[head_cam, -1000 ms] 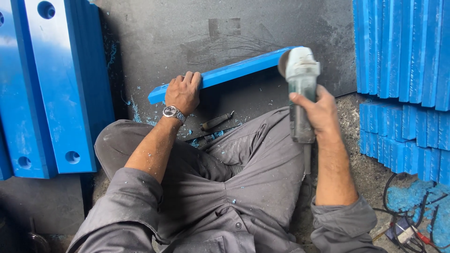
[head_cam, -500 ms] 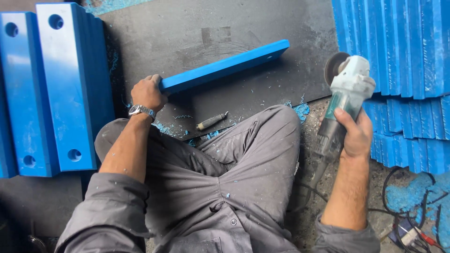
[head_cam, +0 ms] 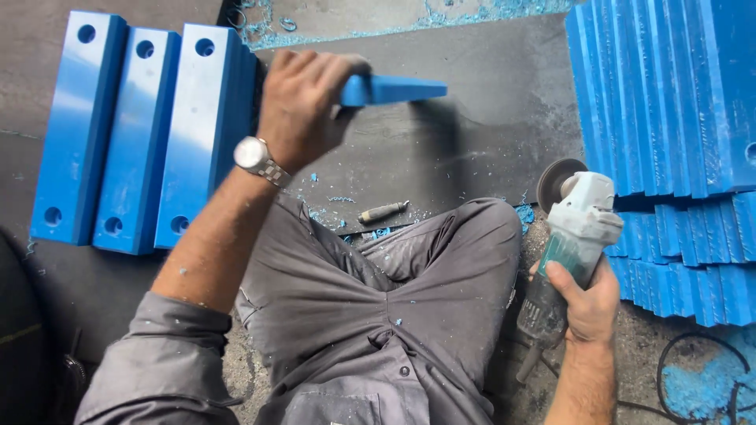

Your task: The recorder uses a manual deburring tool and an angle grinder to smooth and shape the edges of blue plastic or rubber industrial blocks.

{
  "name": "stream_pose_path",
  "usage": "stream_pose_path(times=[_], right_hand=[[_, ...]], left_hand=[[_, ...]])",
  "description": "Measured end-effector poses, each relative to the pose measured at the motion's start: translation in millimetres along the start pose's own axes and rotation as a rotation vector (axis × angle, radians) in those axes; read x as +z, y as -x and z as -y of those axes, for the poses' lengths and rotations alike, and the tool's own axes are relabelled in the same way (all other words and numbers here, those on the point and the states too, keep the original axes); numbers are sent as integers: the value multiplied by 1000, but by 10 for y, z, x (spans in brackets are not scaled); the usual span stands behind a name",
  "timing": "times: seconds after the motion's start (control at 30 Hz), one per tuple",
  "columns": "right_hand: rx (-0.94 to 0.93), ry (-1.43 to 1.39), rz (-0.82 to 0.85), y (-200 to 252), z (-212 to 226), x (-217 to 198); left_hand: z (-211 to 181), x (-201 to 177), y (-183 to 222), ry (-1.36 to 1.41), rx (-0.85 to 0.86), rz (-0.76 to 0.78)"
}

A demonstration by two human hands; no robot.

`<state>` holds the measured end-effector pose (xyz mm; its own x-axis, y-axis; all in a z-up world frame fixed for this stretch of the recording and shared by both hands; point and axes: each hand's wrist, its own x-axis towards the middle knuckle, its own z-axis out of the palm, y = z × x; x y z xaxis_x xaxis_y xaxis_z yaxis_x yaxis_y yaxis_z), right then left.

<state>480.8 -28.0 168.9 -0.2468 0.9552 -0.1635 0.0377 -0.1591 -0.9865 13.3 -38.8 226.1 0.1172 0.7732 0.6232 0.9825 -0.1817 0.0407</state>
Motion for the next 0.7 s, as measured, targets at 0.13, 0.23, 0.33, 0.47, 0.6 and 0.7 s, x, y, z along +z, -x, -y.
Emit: stream_pose_path(times=[0.13,0.23,0.33,0.47,0.6,0.7], right_hand=[[-57,37,6,238,130,279],[-108,61,25,398,239,384],[-145,128,38,542,355,423],[-149,265,29,588,496,532],[-137,311,29,586,527,681],[-188,349,48,585,527,787]], left_hand=[[-584,62,-13,155,56,-46],[-894,66,97,231,21,-35],[-1043,147,281,346,-46,-61],[-1032,222,431,549,-100,-190],[-1029,211,418,573,-168,-238],[-1049,175,449,622,-233,-172]])
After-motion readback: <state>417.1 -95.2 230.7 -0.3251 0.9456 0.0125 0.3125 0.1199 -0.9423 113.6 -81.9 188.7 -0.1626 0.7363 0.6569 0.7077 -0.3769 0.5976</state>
